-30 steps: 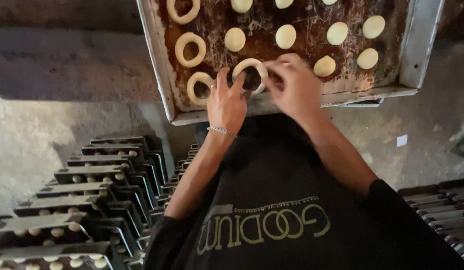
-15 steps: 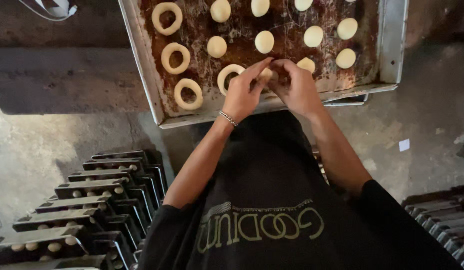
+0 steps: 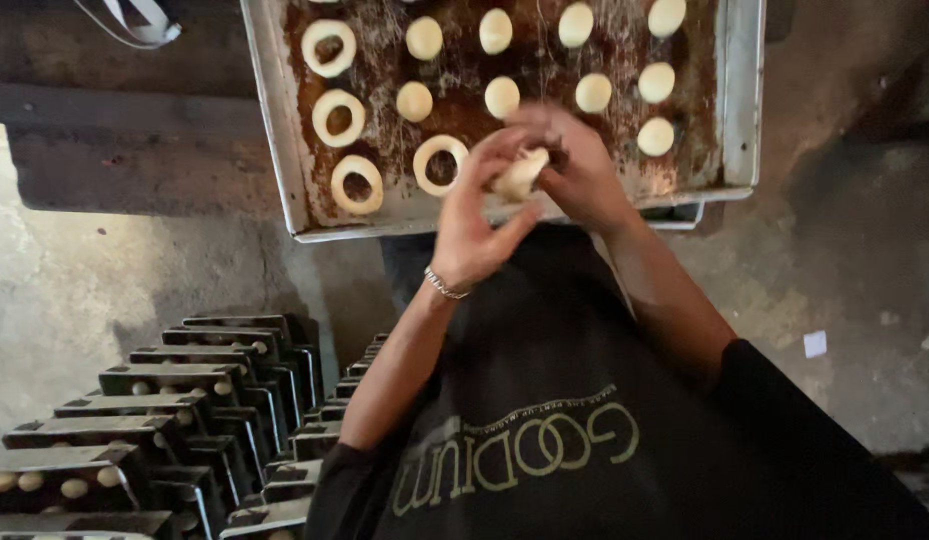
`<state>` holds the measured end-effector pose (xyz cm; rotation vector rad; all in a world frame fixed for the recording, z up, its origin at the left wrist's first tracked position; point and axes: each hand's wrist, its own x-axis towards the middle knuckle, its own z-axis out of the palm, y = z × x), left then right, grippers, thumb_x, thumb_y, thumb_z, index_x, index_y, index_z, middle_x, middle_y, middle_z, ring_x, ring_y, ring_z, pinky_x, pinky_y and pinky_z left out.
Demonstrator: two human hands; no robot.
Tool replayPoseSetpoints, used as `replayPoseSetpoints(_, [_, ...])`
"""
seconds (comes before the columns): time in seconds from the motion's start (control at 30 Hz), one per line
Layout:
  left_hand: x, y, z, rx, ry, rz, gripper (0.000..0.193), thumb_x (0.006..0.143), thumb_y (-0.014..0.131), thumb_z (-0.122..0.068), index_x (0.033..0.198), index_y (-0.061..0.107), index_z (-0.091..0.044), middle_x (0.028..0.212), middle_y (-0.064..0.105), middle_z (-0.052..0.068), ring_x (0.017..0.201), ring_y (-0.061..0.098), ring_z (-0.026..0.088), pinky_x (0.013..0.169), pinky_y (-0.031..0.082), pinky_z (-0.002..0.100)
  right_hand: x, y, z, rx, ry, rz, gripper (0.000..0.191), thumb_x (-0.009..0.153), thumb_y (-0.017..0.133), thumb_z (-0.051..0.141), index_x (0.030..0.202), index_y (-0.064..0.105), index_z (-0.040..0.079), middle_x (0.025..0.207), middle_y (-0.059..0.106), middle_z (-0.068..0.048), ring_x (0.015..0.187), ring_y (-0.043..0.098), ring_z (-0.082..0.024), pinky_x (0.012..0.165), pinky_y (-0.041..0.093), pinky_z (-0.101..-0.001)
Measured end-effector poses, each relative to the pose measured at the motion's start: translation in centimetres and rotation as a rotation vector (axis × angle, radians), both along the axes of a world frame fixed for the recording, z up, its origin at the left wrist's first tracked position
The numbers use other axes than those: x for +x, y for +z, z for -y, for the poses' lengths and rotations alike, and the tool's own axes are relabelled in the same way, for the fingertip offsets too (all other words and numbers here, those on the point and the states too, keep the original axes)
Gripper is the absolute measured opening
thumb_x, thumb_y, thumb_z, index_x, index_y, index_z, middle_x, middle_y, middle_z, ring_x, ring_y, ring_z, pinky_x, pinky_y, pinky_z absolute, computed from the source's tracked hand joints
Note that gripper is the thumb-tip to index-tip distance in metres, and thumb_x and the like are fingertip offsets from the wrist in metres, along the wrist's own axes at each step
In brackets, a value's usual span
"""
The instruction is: The person takes rounded dough balls from a baking tray, rolls and stretches each piece by hand into a rope, and joins the ends into rings, placing the shaped donut rings back onto the tray. They work through the tray one piece at a time and briefly reposition trays of dough.
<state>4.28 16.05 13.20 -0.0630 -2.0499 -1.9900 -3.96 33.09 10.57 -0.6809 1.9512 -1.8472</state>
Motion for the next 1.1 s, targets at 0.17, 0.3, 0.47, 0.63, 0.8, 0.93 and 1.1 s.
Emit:
replayPoseSetpoints(0.17, [-1.2,-1.5,1.9,0.037,0.390,0.263,0.047,0.090,0.065,0.007,0.135,0.056,-0.005,0.107,0.067,0.009,0.090,0.064,0.015,0.074,0.052,0.028,-0.4,0.2,-1.3,-0.629,0.320,0.508,0.061,0.086,0.072,0.007,0.145,0.060,0.006,0.123,0.068,-0.015,0.095,0.067,-0.018,0.087,0.056,-0.0294])
replayPoseSetpoints(0.3, [-1.8,-2.4,1.9,-0.183,0.455,-0.011,0.047,0.089,0.062,0.014,0.132,0.056,-0.006,0.123,0.061,0.012,0.106,0.062,0.019,0.090,0.055,0.030,-0.2,0.9,-1.5,-0.270,0.264,0.380,0.068,0.086,0.067,0.022,0.149,0.053,0.002,0.129,0.062,-0.018,0.100,0.063,-0.019,0.092,0.058,-0.0365])
replayPoseSetpoints(0.47, [-2.0,-2.8,1.7,-0.176,0.347,0.021,0.048,0.087,0.060,0.013,0.130,0.047,-0.006,0.127,0.059,0.014,0.117,0.062,0.023,0.098,0.054,0.033,-1.1,1.0,-1.6,-0.367,0.280,0.550,0.074,0.089,0.061,0.023,0.158,0.041,0.006,0.112,0.067,-0.019,0.098,0.067,-0.022,0.092,0.057,-0.0354])
replayPoseSetpoints(0.63, [-2.4,-4.5,2.2,-0.452,0.091,0.080,0.063,0.076,0.056,0.015,0.137,0.050,0.003,0.120,0.062,0.020,0.112,0.059,0.030,0.090,0.050,0.037,-1.9,-1.4,-1.4,-0.539,0.092,0.563,0.061,0.090,0.060,0.013,0.148,0.046,0.002,0.127,0.063,-0.008,0.075,0.057,-0.017,0.068,0.052,-0.0321])
replayPoseSetpoints(0.8, [-3.1,-5.9,2.1,-0.384,0.111,0.254,0.054,0.085,0.053,0.015,0.134,0.055,-0.006,0.107,0.063,0.011,0.097,0.064,0.021,0.076,0.052,0.031,-2.7,-3.2,-3.4,-0.582,0.072,0.552,0.061,0.091,0.063,-0.003,0.149,0.050,0.012,0.100,0.055,-0.005,0.086,0.053,-0.012,0.080,0.049,-0.0242])
replayPoseSetpoints(0.93, [-3.3,-5.8,1.6,-0.129,-0.107,0.349,0.070,0.084,0.046,0.017,0.150,0.052,-0.007,0.101,0.069,0.009,0.098,0.070,0.020,0.090,0.055,0.035,-2.6,-4.1,-3.9,-0.363,-0.015,0.477,0.045,0.097,0.069,-0.010,0.134,0.059,0.015,0.103,0.058,-0.006,0.093,0.060,-0.013,0.082,0.054,-0.0278])
replayPoseSetpoints(1.1, [-3.6,-6.6,1.9,0.028,-0.088,0.520,0.041,0.092,0.069,0.007,0.128,0.066,-0.014,0.105,0.059,0.016,0.082,0.064,0.027,0.078,0.056,0.040,-1.6,-4.7,-2.8,0.475,-0.112,-0.116,0.031,0.085,0.080,-0.004,0.115,0.075,0.005,0.106,0.065,-0.007,0.093,0.068,-0.024,0.080,0.055,-0.0365])
